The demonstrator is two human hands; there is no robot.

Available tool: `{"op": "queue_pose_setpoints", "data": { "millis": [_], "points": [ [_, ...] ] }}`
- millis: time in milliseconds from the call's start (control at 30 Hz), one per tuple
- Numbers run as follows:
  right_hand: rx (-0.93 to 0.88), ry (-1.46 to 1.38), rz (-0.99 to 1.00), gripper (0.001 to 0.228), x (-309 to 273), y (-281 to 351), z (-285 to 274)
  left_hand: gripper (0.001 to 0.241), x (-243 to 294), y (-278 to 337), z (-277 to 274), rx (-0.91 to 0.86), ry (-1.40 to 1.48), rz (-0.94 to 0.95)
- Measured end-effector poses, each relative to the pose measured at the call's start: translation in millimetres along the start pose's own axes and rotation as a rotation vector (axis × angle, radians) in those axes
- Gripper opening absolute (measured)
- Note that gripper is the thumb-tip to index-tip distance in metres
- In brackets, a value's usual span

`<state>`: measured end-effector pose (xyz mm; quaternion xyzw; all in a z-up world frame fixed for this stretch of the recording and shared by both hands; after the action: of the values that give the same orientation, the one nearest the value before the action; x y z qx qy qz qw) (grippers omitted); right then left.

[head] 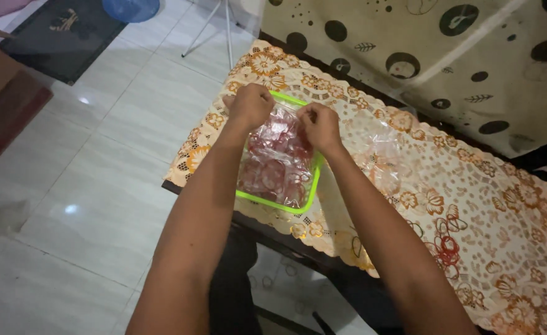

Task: The person puts red food items from a green tray into small plastic bags by hand and secures each bag closed with a rubber band.

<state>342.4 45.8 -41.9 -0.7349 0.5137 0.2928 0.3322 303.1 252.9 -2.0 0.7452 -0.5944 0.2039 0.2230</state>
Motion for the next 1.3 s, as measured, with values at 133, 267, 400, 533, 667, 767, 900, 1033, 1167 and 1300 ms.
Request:
{"op": "queue_pose_setpoints", "data": {
  "millis": [133, 267, 400, 533, 667, 767, 900, 1033, 1167, 1300],
  "points": [
    [0.014, -0.009, -0.052, 0.012, 3.7, 0.2, -2.7, 0.028, -13.6, -17.8, 18.5, 0.013, -0.088, 0.008],
    [-0.070, 0.150, -0.136, 0.028, -44.6, 29.8, -9.7, 0.042, 12.3, 2.1, 16.0, -0.103, -0.242, 0.219],
    [-0.383, 0.409, -0.102, 0.061, -126.4, 81.3, -10.3, 0.056, 33.6, 48.1, -3.7, -0.305, -0.512, 0.290],
    [-0.527, 0.551, 0.042, 0.067, -76.2, 84.1, 17.0, 0.058, 7.0, 16.6, 39.3, -0.287, -0.521, 0.310],
    [-0.494, 0.614, -0.033, 0.065, -58.5, 80.7, 25.5, 0.053, -2.8, 1.7, 48.9, -0.199, -0.563, 0.339],
    [-0.492, 0.571, -0.057, 0.064, -59.4, 80.7, 22.9, 0.056, -1.9, -5.2, 53.0, -0.191, -0.571, 0.338],
    [-0.501, 0.470, -0.078, 0.063, -57.1, 80.2, 23.1, 0.070, 14.8, -5.8, 41.2, -0.147, -0.607, 0.333],
    [-0.382, 0.304, -0.051, 0.060, -63.7, 85.6, -6.7, 0.048, 58.4, 3.4, 31.7, -0.072, -0.533, 0.429],
    [-0.118, 0.235, 0.031, 0.042, 6.4, 90.9, -38.8, 0.036, 118.0, 31.8, 52.5, 0.007, -0.600, 0.594],
    [0.034, 0.295, 0.072, 0.025, 66.4, 109.8, -77.7, 0.021, 150.2, 39.5, 135.9, 0.053, -0.740, 0.827]
  ]
}}
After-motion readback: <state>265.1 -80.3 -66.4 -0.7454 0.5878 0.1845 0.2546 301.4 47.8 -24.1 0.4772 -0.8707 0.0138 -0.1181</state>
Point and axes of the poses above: each hand's wrist, its own y-axis away from the middle knuckle, its own z-axis out of the palm, x = y × z, the point moved 8 cm from there along -y, towards the middle knuckle, and after that the axes turned 10 degrees about -y, right-handed, at the moved point
